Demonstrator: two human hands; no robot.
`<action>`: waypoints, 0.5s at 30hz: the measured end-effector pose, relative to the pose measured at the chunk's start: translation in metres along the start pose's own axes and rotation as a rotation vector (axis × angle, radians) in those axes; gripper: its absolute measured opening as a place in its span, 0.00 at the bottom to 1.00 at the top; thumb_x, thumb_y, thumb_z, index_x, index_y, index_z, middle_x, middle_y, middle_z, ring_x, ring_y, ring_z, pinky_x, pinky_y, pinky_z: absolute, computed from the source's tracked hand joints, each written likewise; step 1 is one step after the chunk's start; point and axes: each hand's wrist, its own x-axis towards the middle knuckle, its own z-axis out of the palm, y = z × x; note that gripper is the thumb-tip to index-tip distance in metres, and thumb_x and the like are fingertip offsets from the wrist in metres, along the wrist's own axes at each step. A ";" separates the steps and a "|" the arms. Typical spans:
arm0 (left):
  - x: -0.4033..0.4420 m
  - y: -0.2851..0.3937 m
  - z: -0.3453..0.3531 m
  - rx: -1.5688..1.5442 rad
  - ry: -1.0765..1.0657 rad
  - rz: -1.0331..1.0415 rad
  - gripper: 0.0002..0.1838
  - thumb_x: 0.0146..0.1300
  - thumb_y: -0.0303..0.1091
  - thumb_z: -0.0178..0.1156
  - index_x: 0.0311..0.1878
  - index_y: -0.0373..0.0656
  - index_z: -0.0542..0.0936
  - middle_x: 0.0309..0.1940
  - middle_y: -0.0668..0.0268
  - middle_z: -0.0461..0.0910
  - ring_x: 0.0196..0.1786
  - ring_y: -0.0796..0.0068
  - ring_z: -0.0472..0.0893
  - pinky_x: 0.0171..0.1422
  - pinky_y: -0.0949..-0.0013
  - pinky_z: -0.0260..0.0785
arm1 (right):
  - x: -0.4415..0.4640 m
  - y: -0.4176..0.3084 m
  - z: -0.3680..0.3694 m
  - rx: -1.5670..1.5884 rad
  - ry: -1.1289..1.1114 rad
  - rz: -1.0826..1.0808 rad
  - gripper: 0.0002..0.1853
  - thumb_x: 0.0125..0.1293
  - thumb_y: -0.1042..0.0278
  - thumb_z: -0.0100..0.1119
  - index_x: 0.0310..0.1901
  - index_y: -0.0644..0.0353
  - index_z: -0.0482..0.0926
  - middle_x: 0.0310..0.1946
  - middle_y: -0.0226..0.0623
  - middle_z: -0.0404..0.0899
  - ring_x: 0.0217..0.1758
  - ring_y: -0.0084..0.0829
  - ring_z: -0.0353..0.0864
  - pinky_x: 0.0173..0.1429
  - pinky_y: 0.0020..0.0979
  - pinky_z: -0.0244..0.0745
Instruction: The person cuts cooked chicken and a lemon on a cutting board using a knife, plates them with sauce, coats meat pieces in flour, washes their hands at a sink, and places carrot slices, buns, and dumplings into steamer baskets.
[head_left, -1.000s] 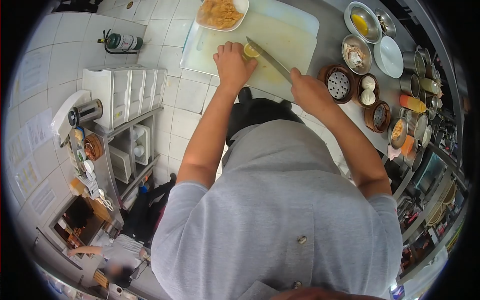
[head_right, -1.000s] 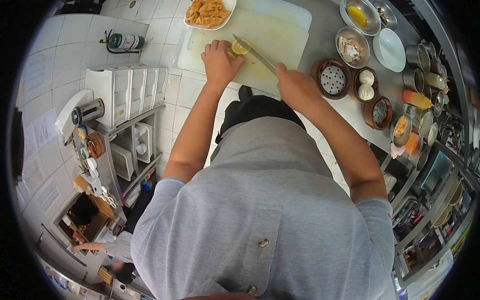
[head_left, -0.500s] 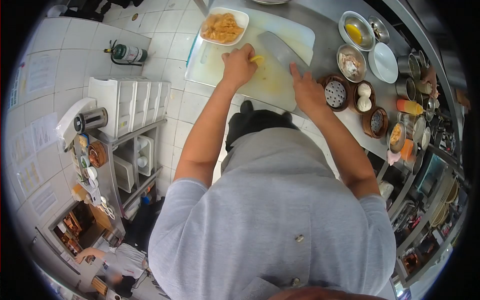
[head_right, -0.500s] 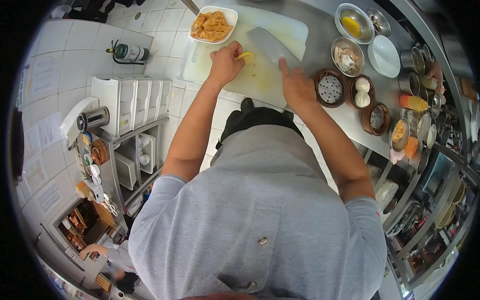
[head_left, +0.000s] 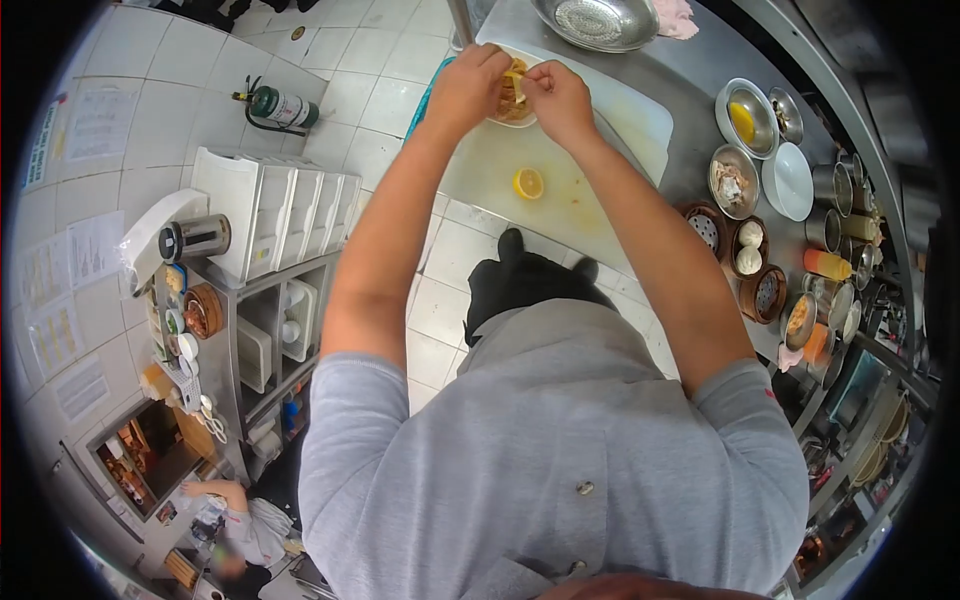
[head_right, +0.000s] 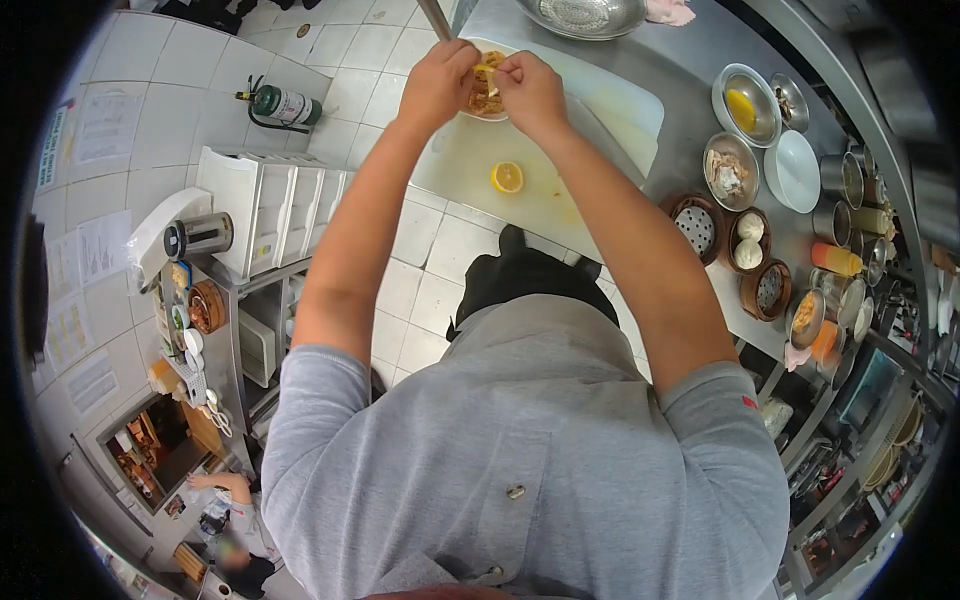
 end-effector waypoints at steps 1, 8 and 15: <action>0.000 -0.009 0.001 -0.008 0.001 -0.008 0.13 0.58 0.23 0.73 0.46 0.43 0.85 0.45 0.56 0.86 0.52 0.49 0.86 0.53 0.51 0.82 | 0.000 -0.005 0.004 -0.095 0.070 0.021 0.11 0.77 0.64 0.73 0.50 0.63 0.87 0.40 0.38 0.92 0.39 0.30 0.90 0.47 0.36 0.84; -0.072 0.032 -0.026 -0.226 -0.061 -0.420 0.18 0.57 0.28 0.73 0.52 0.40 0.87 0.56 0.55 0.87 0.57 0.47 0.84 0.61 0.50 0.81 | -0.052 0.007 -0.047 -0.367 0.047 -0.039 0.13 0.78 0.62 0.70 0.54 0.63 0.89 0.43 0.41 0.93 0.42 0.33 0.92 0.49 0.38 0.85; -0.125 0.092 0.049 -0.314 -0.420 -0.264 0.31 0.55 0.28 0.74 0.65 0.32 0.83 0.61 0.42 0.85 0.65 0.38 0.82 0.72 0.45 0.77 | -0.204 0.036 -0.181 -0.391 -0.064 0.100 0.12 0.79 0.61 0.65 0.53 0.60 0.89 0.45 0.47 0.91 0.48 0.51 0.92 0.54 0.49 0.85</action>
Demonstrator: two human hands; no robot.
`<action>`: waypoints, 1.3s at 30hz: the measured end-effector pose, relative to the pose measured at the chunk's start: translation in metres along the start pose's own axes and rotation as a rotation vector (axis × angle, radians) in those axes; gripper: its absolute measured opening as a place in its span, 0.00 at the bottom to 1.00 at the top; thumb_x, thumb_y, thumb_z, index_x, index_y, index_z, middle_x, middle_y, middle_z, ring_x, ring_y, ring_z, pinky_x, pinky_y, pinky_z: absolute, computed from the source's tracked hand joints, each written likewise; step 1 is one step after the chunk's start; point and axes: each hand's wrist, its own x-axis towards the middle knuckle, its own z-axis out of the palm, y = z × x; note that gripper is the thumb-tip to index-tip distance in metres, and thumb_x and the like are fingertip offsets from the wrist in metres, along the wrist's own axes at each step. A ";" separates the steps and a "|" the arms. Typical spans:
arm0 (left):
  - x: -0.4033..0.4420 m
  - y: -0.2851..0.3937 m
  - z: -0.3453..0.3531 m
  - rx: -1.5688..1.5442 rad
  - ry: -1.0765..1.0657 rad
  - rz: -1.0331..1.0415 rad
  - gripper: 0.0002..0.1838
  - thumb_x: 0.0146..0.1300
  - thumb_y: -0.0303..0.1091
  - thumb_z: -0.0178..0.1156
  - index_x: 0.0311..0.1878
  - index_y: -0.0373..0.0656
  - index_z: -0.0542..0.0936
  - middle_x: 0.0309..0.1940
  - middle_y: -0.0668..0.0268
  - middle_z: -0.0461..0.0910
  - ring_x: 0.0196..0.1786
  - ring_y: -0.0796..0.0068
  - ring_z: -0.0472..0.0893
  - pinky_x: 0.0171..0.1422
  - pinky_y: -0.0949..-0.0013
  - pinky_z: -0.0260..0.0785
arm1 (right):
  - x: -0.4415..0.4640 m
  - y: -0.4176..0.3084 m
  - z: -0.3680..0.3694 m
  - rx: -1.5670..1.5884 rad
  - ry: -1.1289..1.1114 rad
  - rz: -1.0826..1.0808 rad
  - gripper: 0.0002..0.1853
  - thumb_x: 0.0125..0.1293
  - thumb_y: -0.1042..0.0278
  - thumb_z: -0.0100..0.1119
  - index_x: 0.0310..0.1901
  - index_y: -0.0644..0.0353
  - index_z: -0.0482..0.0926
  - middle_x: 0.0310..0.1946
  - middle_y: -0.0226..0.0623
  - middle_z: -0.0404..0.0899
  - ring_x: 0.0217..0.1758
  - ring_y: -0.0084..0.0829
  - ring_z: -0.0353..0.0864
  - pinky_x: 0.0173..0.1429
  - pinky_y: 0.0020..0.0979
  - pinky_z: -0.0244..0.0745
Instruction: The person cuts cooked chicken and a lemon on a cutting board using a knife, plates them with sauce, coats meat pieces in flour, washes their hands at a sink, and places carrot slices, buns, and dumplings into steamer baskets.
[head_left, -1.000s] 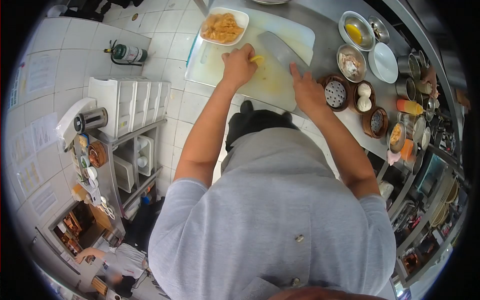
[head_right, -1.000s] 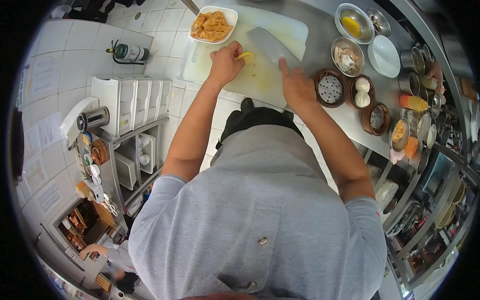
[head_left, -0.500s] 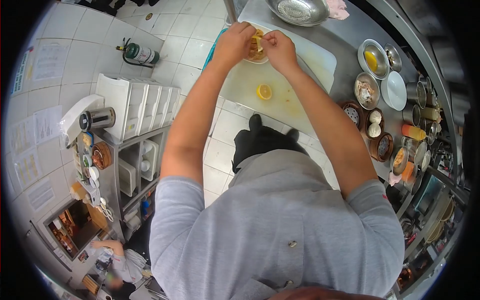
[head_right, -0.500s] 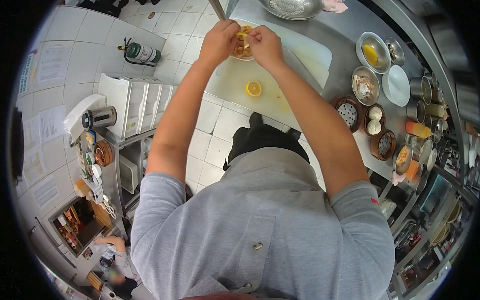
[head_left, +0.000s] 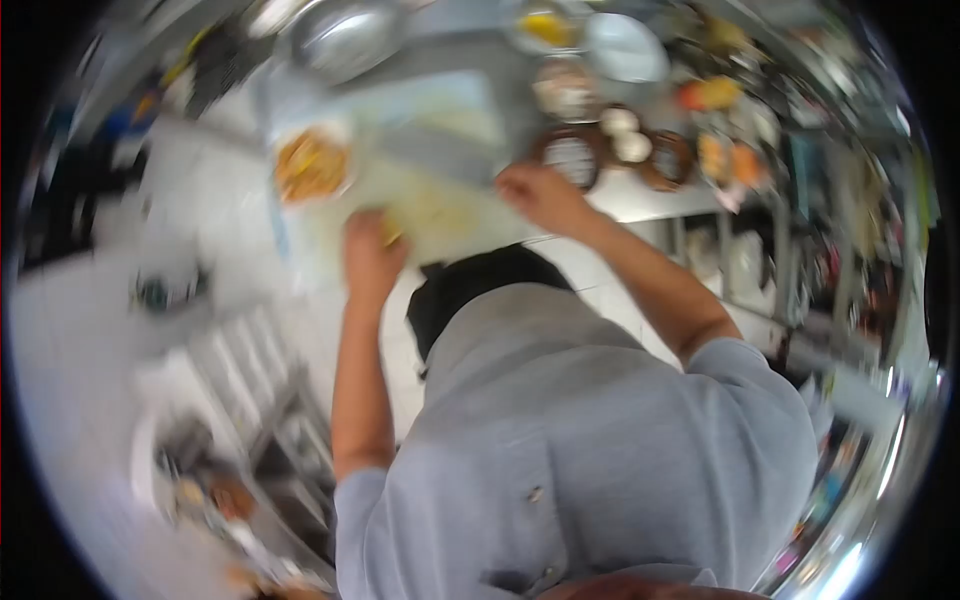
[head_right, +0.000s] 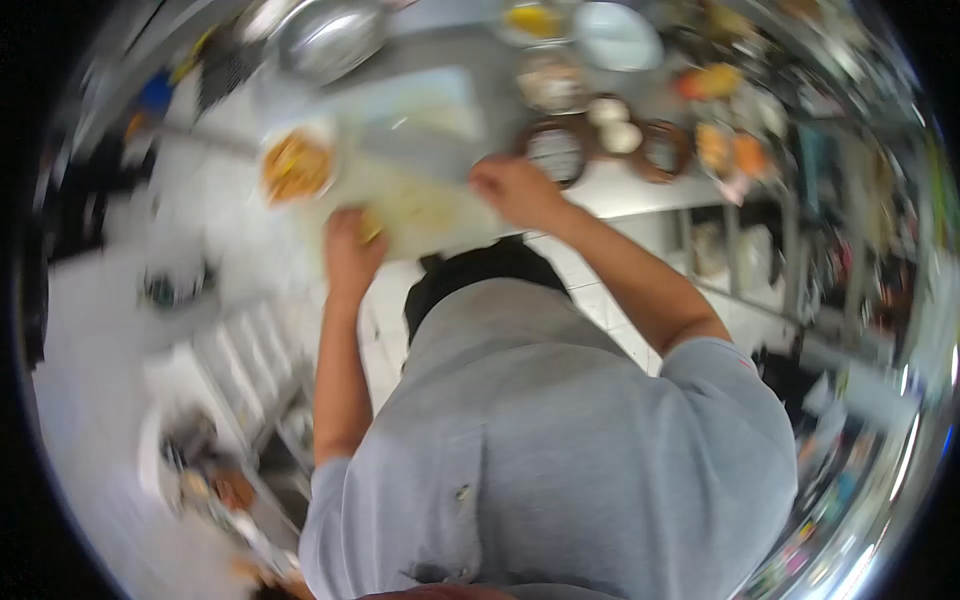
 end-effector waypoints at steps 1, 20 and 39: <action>0.004 0.005 0.001 -0.074 0.063 0.024 0.29 0.55 0.27 0.75 0.62 0.30 0.85 0.56 0.42 0.86 0.62 0.39 0.84 0.71 0.47 0.78 | -0.020 0.001 -0.026 -0.097 0.009 -0.055 0.12 0.79 0.60 0.65 0.50 0.59 0.89 0.45 0.46 0.89 0.49 0.55 0.90 0.55 0.52 0.84; 0.274 0.684 0.012 0.611 0.527 1.029 0.21 0.64 0.30 0.75 0.59 0.47 0.81 0.55 0.61 0.82 0.62 0.53 0.82 0.59 0.46 0.73 | -0.212 0.271 -0.381 -0.130 0.675 0.290 0.14 0.73 0.59 0.71 0.49 0.61 0.91 0.39 0.50 0.92 0.44 0.53 0.93 0.51 0.49 0.86; 0.293 0.682 0.018 0.865 0.571 0.722 0.17 0.82 0.38 0.63 0.69 0.57 0.85 0.52 0.60 0.91 0.58 0.55 0.86 0.71 0.43 0.62 | -0.064 0.499 -0.555 -0.216 0.156 0.054 0.35 0.54 0.68 0.76 0.68 0.60 0.86 0.64 0.53 0.88 0.67 0.50 0.88 0.71 0.42 0.83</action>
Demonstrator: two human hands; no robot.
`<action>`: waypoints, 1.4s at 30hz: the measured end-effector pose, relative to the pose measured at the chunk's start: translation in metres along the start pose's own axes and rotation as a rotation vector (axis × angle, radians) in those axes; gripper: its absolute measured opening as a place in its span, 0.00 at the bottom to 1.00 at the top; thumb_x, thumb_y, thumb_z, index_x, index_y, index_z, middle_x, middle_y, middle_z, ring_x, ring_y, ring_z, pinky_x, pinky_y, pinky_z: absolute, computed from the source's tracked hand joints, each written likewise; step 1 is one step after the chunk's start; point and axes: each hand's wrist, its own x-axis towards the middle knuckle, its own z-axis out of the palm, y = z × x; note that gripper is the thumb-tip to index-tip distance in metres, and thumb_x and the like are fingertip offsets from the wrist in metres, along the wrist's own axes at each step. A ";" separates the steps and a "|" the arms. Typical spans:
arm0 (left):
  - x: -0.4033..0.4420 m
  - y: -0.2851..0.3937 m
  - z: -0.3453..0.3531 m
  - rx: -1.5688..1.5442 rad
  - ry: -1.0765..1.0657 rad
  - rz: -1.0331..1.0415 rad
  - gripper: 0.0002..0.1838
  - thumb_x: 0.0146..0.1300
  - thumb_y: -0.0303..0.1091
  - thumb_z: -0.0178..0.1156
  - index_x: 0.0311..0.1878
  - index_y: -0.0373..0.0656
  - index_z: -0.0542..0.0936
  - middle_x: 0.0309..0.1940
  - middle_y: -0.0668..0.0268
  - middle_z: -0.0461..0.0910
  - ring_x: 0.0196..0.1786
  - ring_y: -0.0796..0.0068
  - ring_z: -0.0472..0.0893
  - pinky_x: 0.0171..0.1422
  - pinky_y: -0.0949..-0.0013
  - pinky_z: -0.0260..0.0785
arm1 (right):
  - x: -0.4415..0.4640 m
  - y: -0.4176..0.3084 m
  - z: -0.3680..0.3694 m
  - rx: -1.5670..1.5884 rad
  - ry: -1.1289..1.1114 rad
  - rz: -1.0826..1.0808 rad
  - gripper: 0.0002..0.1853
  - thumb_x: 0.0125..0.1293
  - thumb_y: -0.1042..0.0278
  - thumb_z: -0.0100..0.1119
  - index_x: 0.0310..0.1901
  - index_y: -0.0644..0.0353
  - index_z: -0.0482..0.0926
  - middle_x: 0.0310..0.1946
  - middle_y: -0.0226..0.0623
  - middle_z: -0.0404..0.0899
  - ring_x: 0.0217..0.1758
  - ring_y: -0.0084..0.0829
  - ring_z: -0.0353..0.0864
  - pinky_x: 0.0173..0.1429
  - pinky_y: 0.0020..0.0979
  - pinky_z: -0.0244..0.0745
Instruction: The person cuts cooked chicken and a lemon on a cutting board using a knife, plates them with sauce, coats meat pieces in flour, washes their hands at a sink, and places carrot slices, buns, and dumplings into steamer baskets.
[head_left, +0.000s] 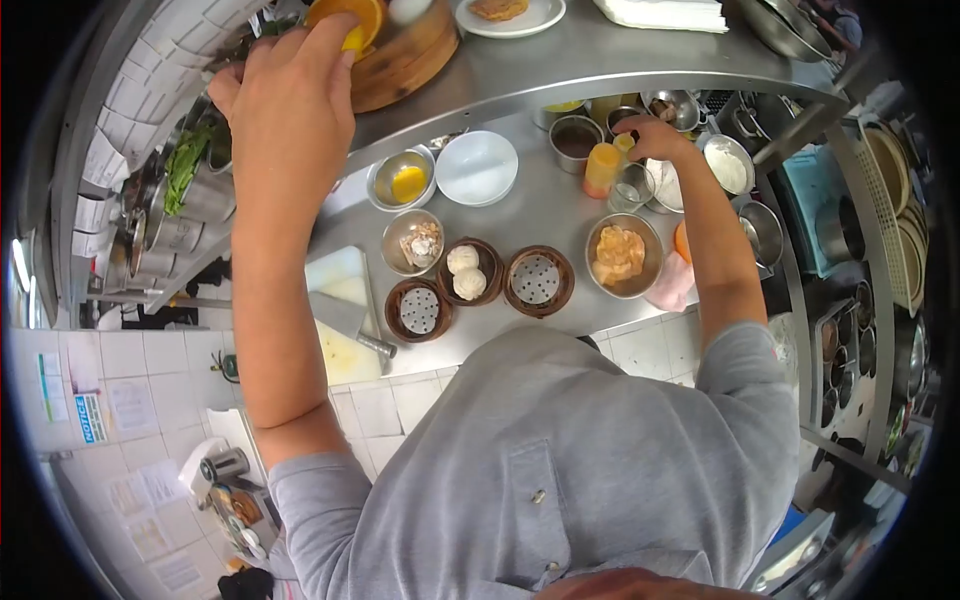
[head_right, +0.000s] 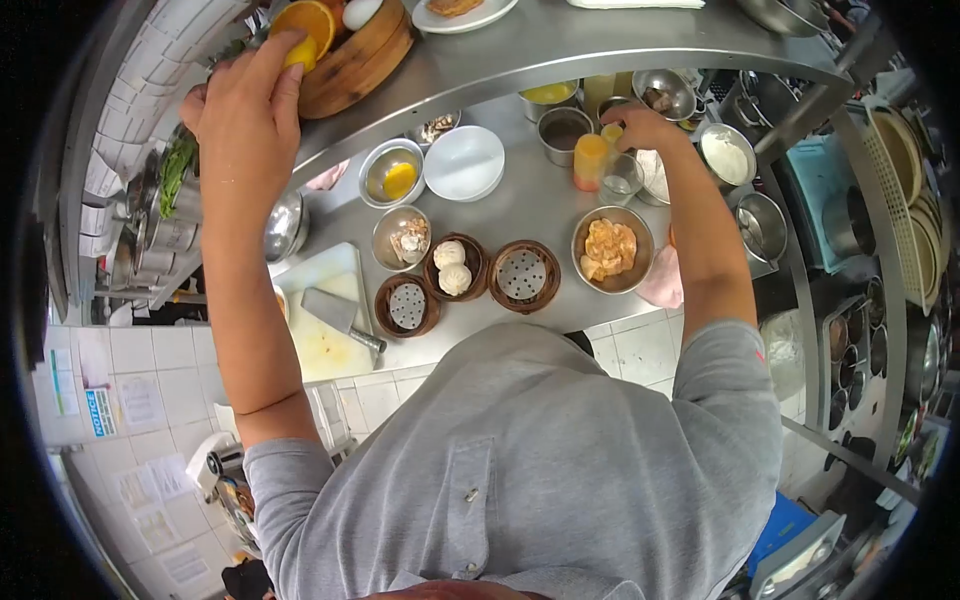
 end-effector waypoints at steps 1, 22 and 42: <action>-0.001 0.004 0.000 0.001 -0.016 -0.017 0.17 0.82 0.38 0.63 0.69 0.57 0.85 0.52 0.60 0.91 0.58 0.55 0.86 0.71 0.43 0.62 | 0.004 0.002 0.001 -0.106 -0.106 0.030 0.37 0.53 0.65 0.79 0.69 0.60 0.86 0.64 0.52 0.88 0.67 0.49 0.87 0.72 0.42 0.82; -0.613 -0.157 0.084 -0.163 -0.043 -1.574 0.17 0.69 0.36 0.70 0.56 0.36 0.90 0.44 0.48 0.92 0.46 0.50 0.93 0.56 0.51 0.84 | -0.070 -0.317 0.204 0.776 -0.065 -0.099 0.22 0.81 0.70 0.69 0.71 0.64 0.80 0.61 0.36 0.87 0.66 0.29 0.84 0.71 0.37 0.80; -0.720 -0.366 0.133 -1.055 -0.460 -1.599 0.15 0.79 0.35 0.65 0.57 0.33 0.89 0.42 0.62 0.90 0.38 0.73 0.87 0.44 0.65 0.84 | 0.182 -0.804 0.435 -0.803 -0.467 -0.635 0.18 0.68 0.61 0.75 0.56 0.59 0.90 0.56 0.49 0.92 0.63 0.50 0.90 0.67 0.51 0.84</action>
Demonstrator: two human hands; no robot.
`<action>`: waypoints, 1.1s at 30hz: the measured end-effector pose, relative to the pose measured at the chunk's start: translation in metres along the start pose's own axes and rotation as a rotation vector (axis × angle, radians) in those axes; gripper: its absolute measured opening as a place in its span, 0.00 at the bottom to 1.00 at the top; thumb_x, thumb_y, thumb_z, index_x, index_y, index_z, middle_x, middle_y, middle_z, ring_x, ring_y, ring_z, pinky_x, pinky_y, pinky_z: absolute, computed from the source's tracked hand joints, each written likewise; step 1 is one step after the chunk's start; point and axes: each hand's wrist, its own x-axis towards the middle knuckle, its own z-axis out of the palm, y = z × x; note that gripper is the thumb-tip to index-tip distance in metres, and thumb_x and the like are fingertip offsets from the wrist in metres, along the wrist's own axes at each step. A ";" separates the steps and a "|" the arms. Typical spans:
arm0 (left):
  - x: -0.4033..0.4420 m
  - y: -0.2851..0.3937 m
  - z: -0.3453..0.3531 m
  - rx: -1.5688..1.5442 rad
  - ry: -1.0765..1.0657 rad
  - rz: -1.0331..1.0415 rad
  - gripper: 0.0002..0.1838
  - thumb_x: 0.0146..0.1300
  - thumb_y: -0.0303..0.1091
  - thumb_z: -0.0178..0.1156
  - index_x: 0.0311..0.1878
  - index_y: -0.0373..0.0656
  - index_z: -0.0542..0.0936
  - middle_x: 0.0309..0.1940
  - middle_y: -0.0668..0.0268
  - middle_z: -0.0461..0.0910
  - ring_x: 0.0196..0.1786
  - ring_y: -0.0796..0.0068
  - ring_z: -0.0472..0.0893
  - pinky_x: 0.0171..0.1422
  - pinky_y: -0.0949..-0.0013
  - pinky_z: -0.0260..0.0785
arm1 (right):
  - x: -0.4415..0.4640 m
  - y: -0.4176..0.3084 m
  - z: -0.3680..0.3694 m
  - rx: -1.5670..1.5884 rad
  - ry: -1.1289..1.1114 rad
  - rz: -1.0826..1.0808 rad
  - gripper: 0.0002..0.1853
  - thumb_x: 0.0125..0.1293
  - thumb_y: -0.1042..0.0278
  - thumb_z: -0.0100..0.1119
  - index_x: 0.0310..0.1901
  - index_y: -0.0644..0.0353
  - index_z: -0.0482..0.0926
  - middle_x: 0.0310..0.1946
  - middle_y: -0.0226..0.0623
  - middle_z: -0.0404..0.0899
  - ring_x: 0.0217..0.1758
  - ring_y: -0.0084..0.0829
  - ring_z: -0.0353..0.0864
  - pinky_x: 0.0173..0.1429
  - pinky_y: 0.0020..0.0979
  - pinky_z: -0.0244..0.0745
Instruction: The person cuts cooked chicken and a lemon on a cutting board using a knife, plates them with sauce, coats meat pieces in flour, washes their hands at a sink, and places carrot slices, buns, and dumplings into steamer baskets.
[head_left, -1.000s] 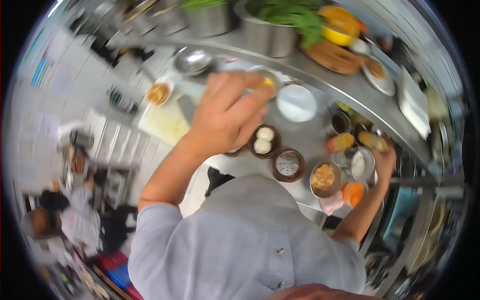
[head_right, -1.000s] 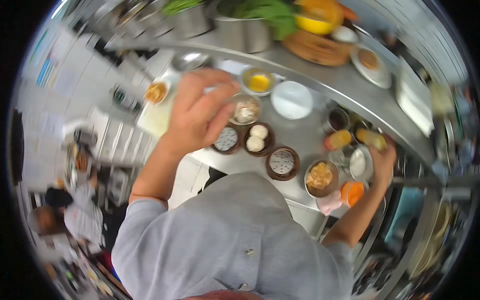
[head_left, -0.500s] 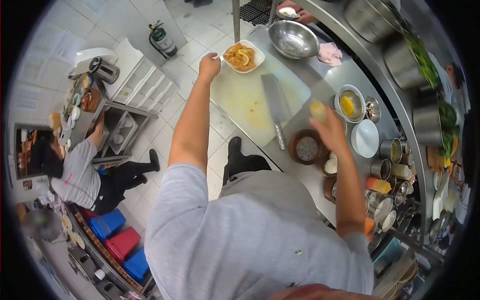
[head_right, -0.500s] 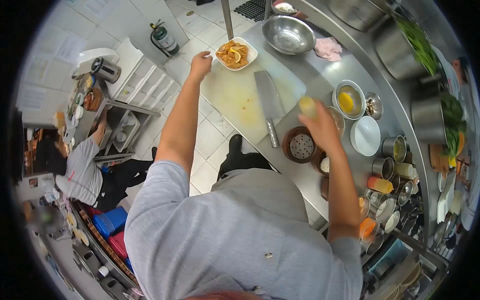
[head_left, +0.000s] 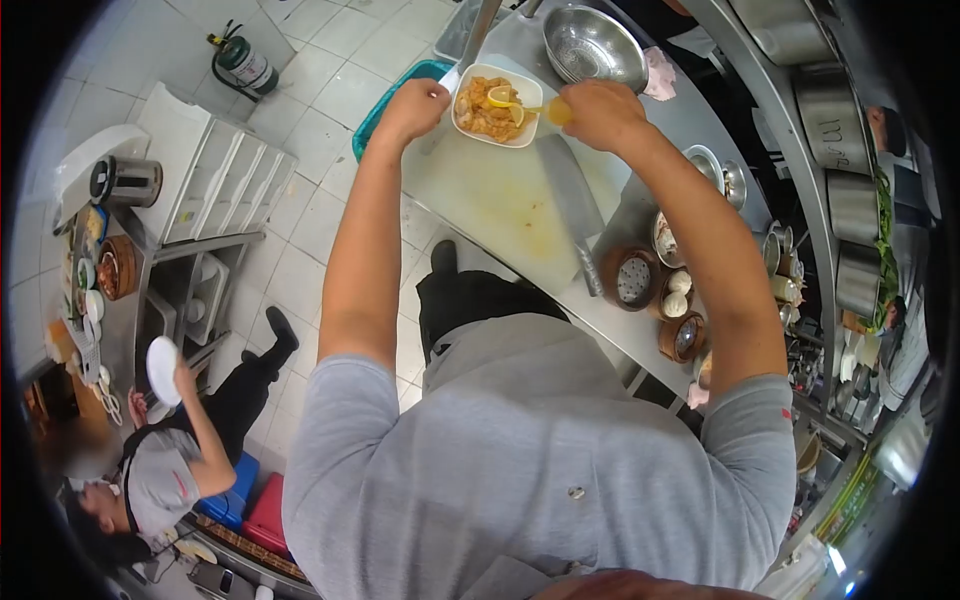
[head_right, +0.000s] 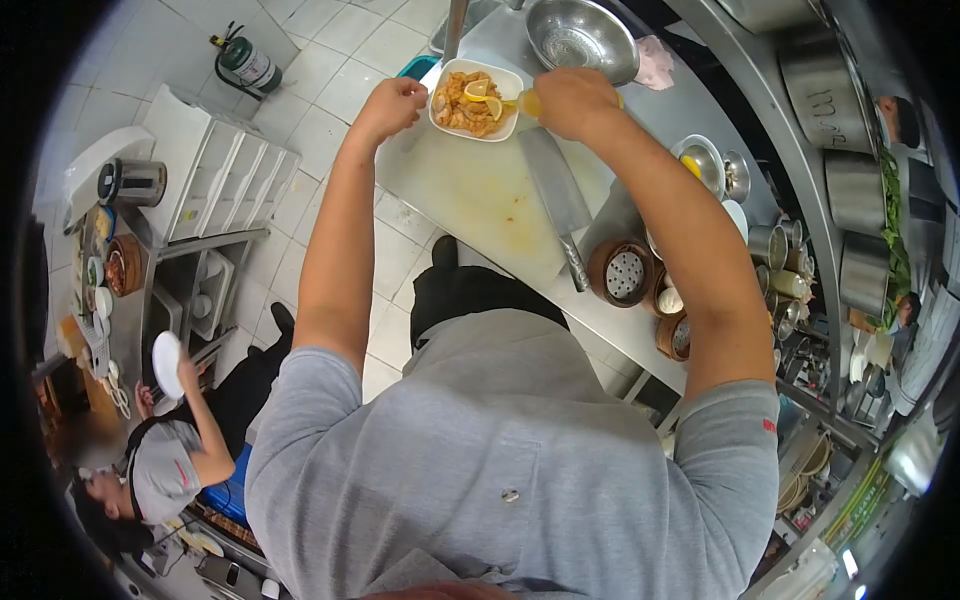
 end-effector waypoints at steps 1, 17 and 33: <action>0.015 -0.004 0.001 0.024 0.047 0.090 0.16 0.79 0.36 0.65 0.58 0.34 0.89 0.43 0.62 0.91 0.39 0.72 0.88 0.44 0.65 0.84 | 0.000 -0.004 -0.006 -0.025 -0.019 -0.030 0.14 0.68 0.64 0.74 0.52 0.60 0.92 0.56 0.48 0.92 0.62 0.50 0.92 0.65 0.50 0.86; 0.047 0.011 0.013 0.143 0.061 0.182 0.20 0.64 0.33 0.69 0.60 0.45 0.92 0.49 0.47 0.94 0.54 0.48 0.93 0.62 0.54 0.84 | 0.009 -0.027 -0.030 -0.093 -0.040 -0.014 0.13 0.64 0.63 0.77 0.47 0.59 0.92 0.49 0.47 0.93 0.58 0.50 0.92 0.63 0.50 0.86; 0.009 0.013 0.046 0.197 0.261 0.270 0.19 0.72 0.39 0.64 0.53 0.33 0.92 0.44 0.47 0.94 0.45 0.54 0.94 0.53 0.56 0.85 | -0.038 -0.020 -0.021 -0.038 -0.054 -0.036 0.10 0.65 0.66 0.72 0.45 0.60 0.93 0.47 0.48 0.93 0.55 0.51 0.93 0.60 0.51 0.87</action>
